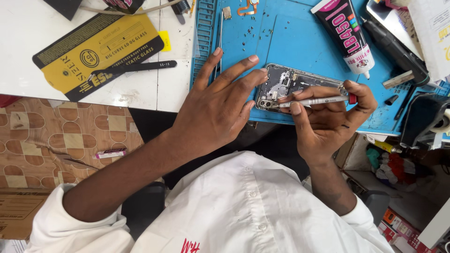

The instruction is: The person uses a screwdriver to remove screws from the internal frame of a disassembled smartphone. They then use their fingers to lift and remove a small metal bracket from the camera area. The phone remains open on the workbench throughout the clip.

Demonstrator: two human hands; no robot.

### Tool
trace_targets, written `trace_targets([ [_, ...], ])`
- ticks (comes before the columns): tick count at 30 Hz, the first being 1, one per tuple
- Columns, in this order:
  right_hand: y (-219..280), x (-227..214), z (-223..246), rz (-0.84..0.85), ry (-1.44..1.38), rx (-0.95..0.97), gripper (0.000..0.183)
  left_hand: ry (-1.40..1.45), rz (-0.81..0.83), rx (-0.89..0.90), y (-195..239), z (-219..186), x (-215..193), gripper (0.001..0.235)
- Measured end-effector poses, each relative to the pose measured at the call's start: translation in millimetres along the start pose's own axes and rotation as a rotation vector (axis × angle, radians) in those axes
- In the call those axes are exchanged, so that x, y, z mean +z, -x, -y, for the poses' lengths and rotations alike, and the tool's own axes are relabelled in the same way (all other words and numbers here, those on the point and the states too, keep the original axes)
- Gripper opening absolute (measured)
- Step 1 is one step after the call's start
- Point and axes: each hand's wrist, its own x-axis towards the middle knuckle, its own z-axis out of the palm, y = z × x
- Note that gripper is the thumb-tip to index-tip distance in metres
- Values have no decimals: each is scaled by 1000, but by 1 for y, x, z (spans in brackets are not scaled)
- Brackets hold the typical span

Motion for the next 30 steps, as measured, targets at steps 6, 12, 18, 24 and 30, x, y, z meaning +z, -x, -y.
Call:
trace_targets([
  [6, -2, 0, 3, 9, 45, 5, 67, 34, 10, -28, 0, 0, 0, 48],
  [12, -3, 2, 5, 14, 63, 9, 67, 68, 18, -40, 0, 0, 1, 49],
  [18, -1, 1, 3, 7, 35, 19, 68, 94, 25, -34, 0, 1, 2, 49],
  [24, 1, 0, 0, 16, 14, 20, 69, 84, 42, -36, 0, 2, 2, 50],
  [30, 0, 0, 0, 14, 32, 23, 69, 125, 53, -32, -1, 2, -1, 58],
])
